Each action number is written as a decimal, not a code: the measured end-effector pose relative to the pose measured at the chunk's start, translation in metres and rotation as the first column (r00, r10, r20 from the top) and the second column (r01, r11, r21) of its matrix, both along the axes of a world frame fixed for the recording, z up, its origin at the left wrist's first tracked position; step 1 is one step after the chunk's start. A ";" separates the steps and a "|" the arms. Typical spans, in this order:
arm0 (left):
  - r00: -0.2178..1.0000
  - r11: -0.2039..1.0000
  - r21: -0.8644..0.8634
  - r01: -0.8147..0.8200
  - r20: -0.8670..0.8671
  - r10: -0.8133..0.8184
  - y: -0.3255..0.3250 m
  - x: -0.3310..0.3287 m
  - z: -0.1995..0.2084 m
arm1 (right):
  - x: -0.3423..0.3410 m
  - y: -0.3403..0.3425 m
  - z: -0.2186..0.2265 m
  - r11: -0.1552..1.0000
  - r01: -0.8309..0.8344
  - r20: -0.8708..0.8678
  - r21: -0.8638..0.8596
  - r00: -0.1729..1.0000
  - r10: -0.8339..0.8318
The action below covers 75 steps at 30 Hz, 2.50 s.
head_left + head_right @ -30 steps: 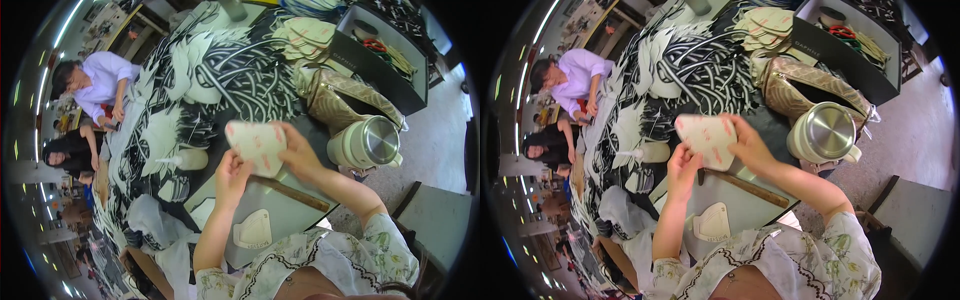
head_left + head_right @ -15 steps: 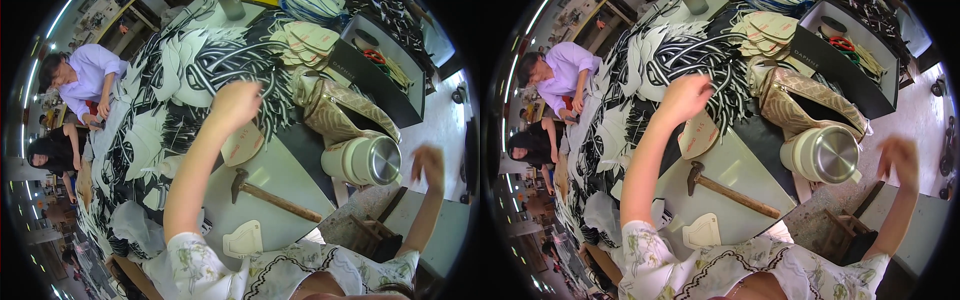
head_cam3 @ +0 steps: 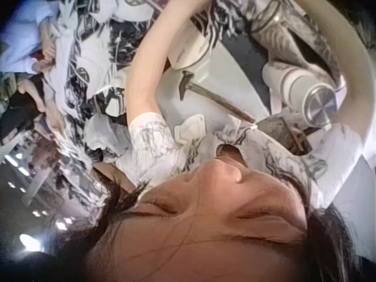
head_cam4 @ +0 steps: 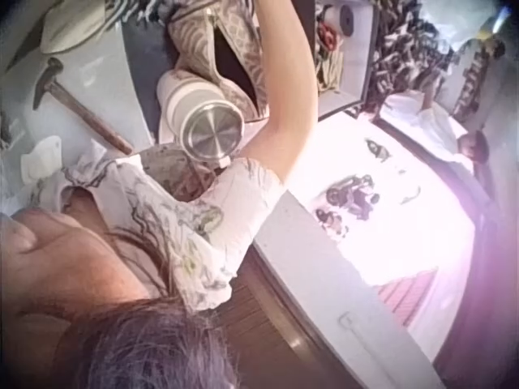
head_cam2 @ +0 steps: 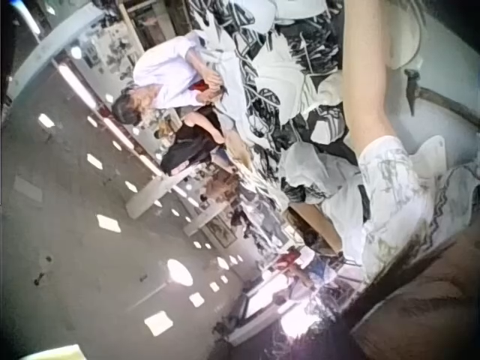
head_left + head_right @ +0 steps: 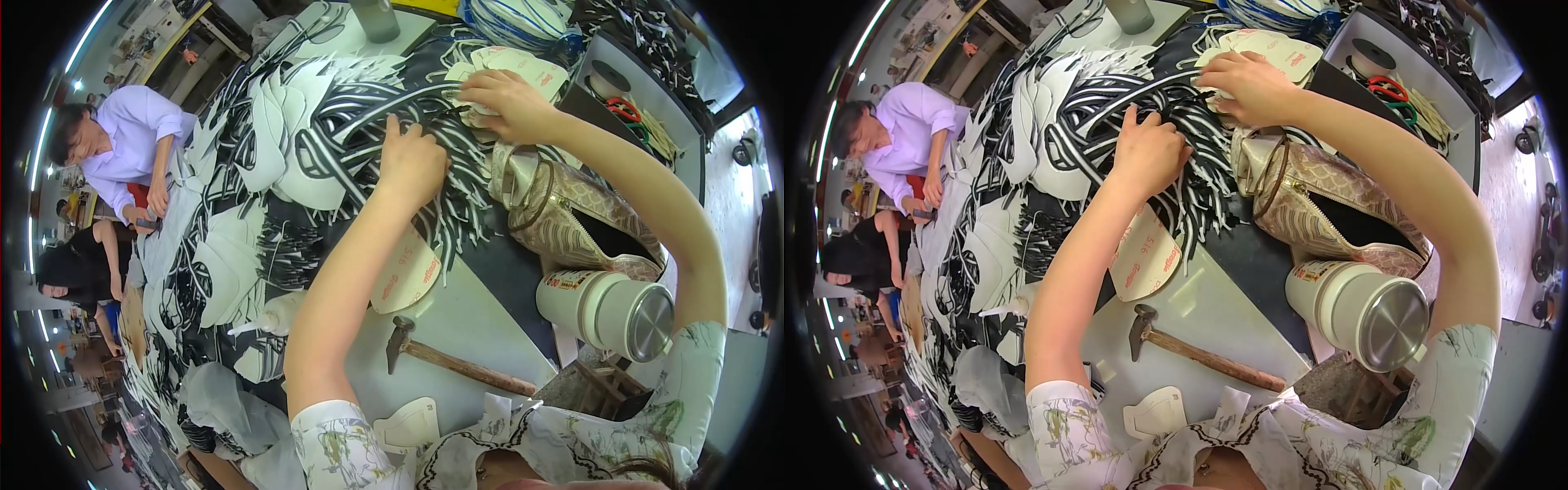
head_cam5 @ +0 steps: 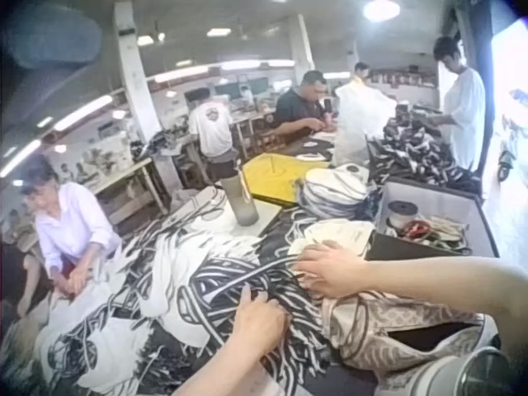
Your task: Organizing, stacking, and bagging various shoe components at a manufacturing workstation.
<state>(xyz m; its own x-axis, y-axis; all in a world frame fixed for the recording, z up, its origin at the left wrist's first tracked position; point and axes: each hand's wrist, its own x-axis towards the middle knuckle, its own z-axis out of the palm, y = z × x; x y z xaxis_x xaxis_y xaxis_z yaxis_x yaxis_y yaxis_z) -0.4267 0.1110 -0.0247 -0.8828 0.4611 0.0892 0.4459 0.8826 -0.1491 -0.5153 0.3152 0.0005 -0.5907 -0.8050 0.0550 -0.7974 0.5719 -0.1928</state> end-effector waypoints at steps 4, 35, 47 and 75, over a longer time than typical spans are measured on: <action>0.990 0.981 0.163 0.108 -0.108 -0.091 0.003 -0.022 0.007 | 0.002 0.007 -0.025 0.954 0.154 -0.258 0.258 0.962 -0.085; 0.785 0.892 -0.184 -0.412 0.426 0.451 -0.027 -0.102 0.004 | -0.003 0.020 -0.045 0.984 0.147 -0.414 0.105 0.906 -0.091; 0.925 0.952 -0.206 -0.225 -0.352 0.142 -0.009 -0.082 0.006 | -0.006 0.023 -0.044 0.982 0.151 -0.420 0.113 0.903 -0.090; 0.923 -0.600 0.724 -0.341 0.136 -0.361 0.019 0.236 0.094 | 0.225 0.043 0.163 0.838 0.136 0.553 -0.528 0.804 0.218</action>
